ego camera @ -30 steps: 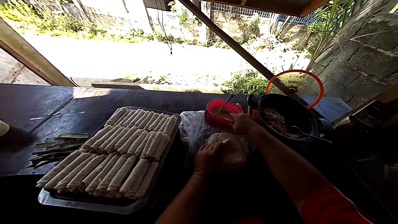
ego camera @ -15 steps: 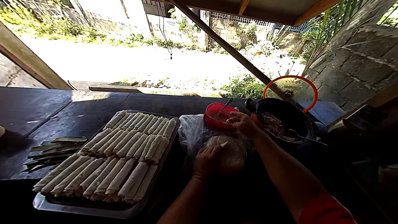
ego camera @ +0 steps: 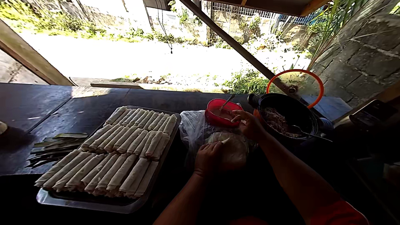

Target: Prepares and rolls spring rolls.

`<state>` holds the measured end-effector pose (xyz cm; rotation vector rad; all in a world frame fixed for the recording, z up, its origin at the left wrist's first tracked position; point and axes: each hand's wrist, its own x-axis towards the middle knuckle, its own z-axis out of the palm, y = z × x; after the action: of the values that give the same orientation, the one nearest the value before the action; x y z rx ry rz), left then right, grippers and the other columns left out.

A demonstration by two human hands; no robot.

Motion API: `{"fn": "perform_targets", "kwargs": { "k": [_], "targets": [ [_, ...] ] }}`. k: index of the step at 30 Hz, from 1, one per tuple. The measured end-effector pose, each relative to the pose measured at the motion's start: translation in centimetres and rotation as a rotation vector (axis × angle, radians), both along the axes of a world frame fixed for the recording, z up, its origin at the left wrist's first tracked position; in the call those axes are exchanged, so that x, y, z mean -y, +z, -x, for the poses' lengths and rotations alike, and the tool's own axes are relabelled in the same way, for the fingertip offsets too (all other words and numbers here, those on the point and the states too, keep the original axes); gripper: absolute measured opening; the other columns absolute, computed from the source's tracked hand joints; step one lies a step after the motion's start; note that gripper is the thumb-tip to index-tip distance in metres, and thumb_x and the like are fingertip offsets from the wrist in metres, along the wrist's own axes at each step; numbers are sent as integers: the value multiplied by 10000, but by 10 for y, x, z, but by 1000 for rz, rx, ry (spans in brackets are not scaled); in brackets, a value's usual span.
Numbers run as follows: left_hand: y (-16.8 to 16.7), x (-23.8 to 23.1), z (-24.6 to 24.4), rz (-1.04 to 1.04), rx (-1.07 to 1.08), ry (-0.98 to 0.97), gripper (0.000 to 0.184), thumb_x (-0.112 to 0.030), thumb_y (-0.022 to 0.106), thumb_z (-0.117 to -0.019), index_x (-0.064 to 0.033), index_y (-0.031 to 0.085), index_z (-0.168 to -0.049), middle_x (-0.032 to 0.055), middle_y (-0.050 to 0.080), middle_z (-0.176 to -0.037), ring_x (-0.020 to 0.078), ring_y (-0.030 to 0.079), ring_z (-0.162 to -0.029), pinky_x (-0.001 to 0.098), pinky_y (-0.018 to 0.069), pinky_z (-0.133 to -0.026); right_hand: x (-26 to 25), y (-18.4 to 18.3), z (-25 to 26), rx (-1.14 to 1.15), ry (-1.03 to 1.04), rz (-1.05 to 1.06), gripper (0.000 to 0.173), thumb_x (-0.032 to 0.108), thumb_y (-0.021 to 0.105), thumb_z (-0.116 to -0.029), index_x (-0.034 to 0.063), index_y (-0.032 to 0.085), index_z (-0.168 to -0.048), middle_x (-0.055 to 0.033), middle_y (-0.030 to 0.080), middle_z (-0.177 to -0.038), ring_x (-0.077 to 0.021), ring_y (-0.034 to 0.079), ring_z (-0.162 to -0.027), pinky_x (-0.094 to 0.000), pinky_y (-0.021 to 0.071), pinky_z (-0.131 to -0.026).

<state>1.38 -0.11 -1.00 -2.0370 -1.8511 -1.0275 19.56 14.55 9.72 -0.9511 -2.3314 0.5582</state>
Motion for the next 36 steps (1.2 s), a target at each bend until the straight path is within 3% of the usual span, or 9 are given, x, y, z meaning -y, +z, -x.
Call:
{"fn": "perform_targets", "kwargs": {
  "k": [3,5,8,11,14,20,24,29,36],
  "targets": [
    [0,1,1,8,0,-7,240,-206,532,-1009,-193,760,-1083,-36,778,-1097,128,737,-1032,381,578,-940,14,-2,9,-6,130,50,443,-20,528,-903,166,686,-1273,79,767,-1121,-71,661,-1168,-421,484,-1103],
    [0,1,1,11,0,-8,244,-207,528,-1009,-192,761,-1080,-32,778,-1098,130,737,-1033,381,578,-939,19,-10,19,67,223,75,410,4,496,-919,174,725,-1214,98,721,-1254,-72,608,-1251,-433,440,-1143],
    [1,1,1,15,-7,-7,243,-218,528,-1021,-189,763,-1079,-28,778,-1096,137,738,-1032,383,578,-940,24,-21,34,279,269,58,485,71,460,-968,241,647,-1381,102,725,-1251,-102,595,-1257,-434,354,-1174],
    [-1,2,1,17,-17,-2,262,-209,512,-1025,-177,763,-1093,-22,778,-1101,140,737,-1041,374,573,-948,23,-29,43,482,248,-8,527,139,443,-1002,313,557,-1487,33,721,-1234,-160,608,-1220,-460,348,-1138],
    [-1,1,2,9,-9,-10,265,-193,511,-1022,-170,765,-1095,-17,779,-1106,144,737,-1050,380,573,-953,18,-32,41,392,201,11,507,124,420,-1024,306,569,-1472,88,711,-1274,-129,591,-1250,-438,357,-1151],
    [-2,1,2,16,-9,-11,249,-201,525,-1013,-189,761,-1093,-33,777,-1109,135,735,-1048,374,572,-952,23,-17,35,154,212,58,380,121,435,-1032,215,744,-1233,119,636,-1414,-86,551,-1325,-411,378,-1177],
    [-1,1,2,5,-21,-7,246,-199,522,-1015,-184,761,-1073,-29,780,-1093,133,739,-1037,375,575,-947,28,-18,42,199,310,33,386,109,430,-1024,222,708,-1267,133,703,-1284,-67,586,-1241,-397,369,-1156],
    [1,2,2,-12,-41,-9,249,-154,525,-989,-155,769,-1037,-12,786,-1060,154,748,-1013,388,581,-932,22,-39,50,474,342,-191,495,130,441,-1024,321,588,-1457,0,742,-1089,-170,641,-1120,-433,400,-1067],
    [-2,1,1,6,-28,-5,253,-168,528,-993,-172,768,-1073,-21,782,-1097,147,742,-1039,381,576,-942,23,-34,40,317,397,-334,476,85,479,-994,284,648,-1392,77,756,-1134,-106,636,-1164,-402,411,-1091]
  ]
}}
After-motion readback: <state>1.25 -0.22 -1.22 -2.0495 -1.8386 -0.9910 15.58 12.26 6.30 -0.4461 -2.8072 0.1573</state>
